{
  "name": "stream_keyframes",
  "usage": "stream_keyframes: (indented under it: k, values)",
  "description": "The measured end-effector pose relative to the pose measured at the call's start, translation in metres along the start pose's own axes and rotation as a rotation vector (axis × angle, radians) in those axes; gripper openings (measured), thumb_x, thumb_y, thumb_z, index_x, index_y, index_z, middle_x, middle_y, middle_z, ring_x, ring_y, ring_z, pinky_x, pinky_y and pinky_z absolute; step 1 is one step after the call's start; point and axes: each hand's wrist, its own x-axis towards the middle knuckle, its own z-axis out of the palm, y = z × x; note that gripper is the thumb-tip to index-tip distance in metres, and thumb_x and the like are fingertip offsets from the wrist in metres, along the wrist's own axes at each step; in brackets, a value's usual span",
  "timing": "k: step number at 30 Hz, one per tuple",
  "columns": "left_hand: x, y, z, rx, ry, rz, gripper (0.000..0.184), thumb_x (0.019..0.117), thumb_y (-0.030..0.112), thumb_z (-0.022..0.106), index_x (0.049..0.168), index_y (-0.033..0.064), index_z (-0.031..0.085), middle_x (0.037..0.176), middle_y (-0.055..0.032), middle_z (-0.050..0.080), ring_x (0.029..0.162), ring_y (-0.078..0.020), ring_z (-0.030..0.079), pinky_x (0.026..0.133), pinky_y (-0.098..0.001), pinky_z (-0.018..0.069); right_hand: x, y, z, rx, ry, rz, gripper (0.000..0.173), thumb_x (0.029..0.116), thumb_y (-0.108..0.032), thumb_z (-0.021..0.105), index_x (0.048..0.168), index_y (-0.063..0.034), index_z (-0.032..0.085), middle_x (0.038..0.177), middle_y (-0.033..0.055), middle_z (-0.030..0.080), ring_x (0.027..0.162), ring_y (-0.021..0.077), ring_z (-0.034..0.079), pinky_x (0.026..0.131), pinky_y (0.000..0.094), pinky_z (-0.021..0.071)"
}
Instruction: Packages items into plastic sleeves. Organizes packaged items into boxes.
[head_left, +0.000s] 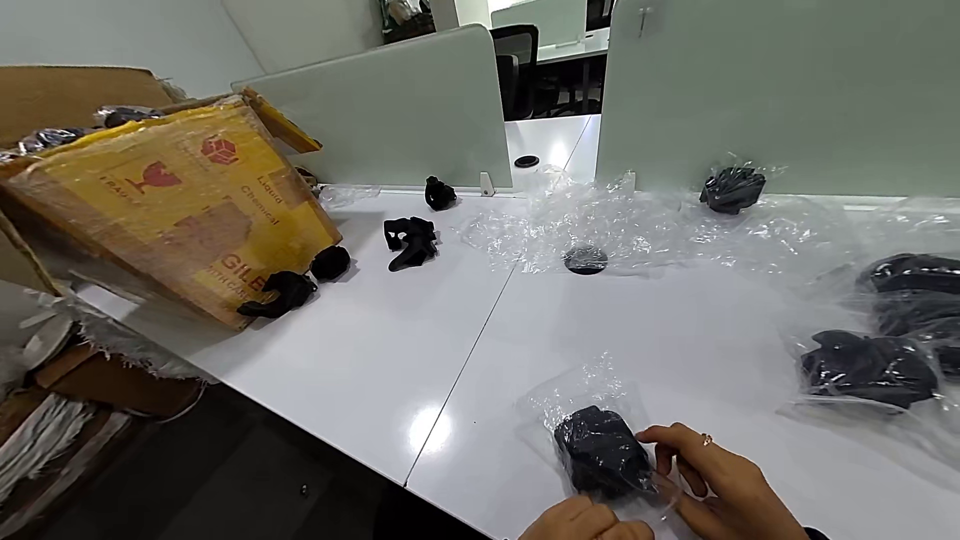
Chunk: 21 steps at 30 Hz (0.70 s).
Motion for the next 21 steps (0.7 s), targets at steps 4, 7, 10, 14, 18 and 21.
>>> stream_keyframes:
  k: [4, 7, 10, 14, 18, 21]
  values:
    - [0.002, 0.0, 0.005, 0.12, 0.044, -0.201, 0.013, 0.0963, 0.013, 0.06, 0.108, 0.0103, 0.065, 0.098, -0.0065, 0.065, 0.083, -0.0171, 0.06, 0.077, -0.0224, 0.0506, 0.001, -0.001, -0.001, 0.037, -0.006, -0.001, 0.023, 0.0918, -0.024, 0.064, 0.107, -0.0073, 0.064, 0.073, 0.0032, 0.06, 0.057, 0.0061, 0.047, 0.051, 0.0132, 0.0375]
    - [0.006, -0.006, 0.004, 0.227, 0.01, -0.252, 0.017, 0.0968, 0.011, 0.059, 0.109, 0.0113, 0.071, 0.095, -0.0069, 0.067, 0.081, -0.0179, 0.062, 0.073, -0.0246, 0.0501, 0.002, -0.002, 0.0, -0.021, 0.005, -0.058, 0.019, 0.0966, -0.022, 0.059, 0.108, -0.0093, 0.066, 0.079, 0.0049, 0.063, 0.06, 0.0083, 0.05, 0.053, 0.0147, 0.0401]
    - [0.007, -0.016, 0.001, 0.312, 0.009, -0.261, 0.016, 0.0922, 0.003, 0.059, 0.091, 0.0054, 0.074, 0.074, -0.0077, 0.066, 0.062, -0.0166, 0.064, 0.056, -0.0243, 0.0527, 0.005, -0.008, -0.003, -0.234, 0.088, -0.111, 0.015, 0.0952, -0.015, 0.056, 0.097, -0.0115, 0.071, 0.083, 0.0074, 0.069, 0.067, 0.0135, 0.062, 0.054, 0.0208, 0.0474]
    - [0.004, -0.028, 0.0, 0.453, -0.013, -0.336, 0.015, 0.0861, 0.001, 0.059, 0.081, 0.0051, 0.073, 0.066, -0.0063, 0.06, 0.053, -0.0157, 0.06, 0.044, -0.024, 0.0469, 0.005, -0.014, -0.002, -0.385, 0.111, -0.089, 0.017, 0.092, -0.018, 0.056, 0.09, -0.0099, 0.071, 0.082, 0.0094, 0.065, 0.061, 0.0163, 0.058, 0.047, 0.0246, 0.0425]
    - [0.006, -0.028, 0.001, 0.533, -0.003, -0.354, 0.016, 0.0863, 0.001, 0.059, 0.078, 0.0069, 0.072, 0.068, -0.0058, 0.062, 0.056, -0.0165, 0.06, 0.045, -0.0249, 0.0457, 0.003, -0.019, -0.001, -0.352, 0.077, -0.036, 0.022, 0.0874, -0.017, 0.058, 0.097, -0.0026, 0.071, 0.087, 0.0143, 0.066, 0.05, 0.0155, 0.054, 0.041, 0.0244, 0.0406]
    - [0.006, -0.032, 0.0, 0.371, -0.008, -0.256, 0.017, 0.0925, 0.005, 0.057, 0.092, 0.0088, 0.073, 0.088, -0.007, 0.073, 0.076, -0.0195, 0.068, 0.065, -0.0281, 0.0533, 0.002, -0.022, -0.001, -0.285, 0.064, -0.038, 0.021, 0.0888, -0.008, 0.056, 0.102, -0.0006, 0.07, 0.09, 0.0165, 0.066, 0.05, 0.0146, 0.053, 0.041, 0.0229, 0.042]
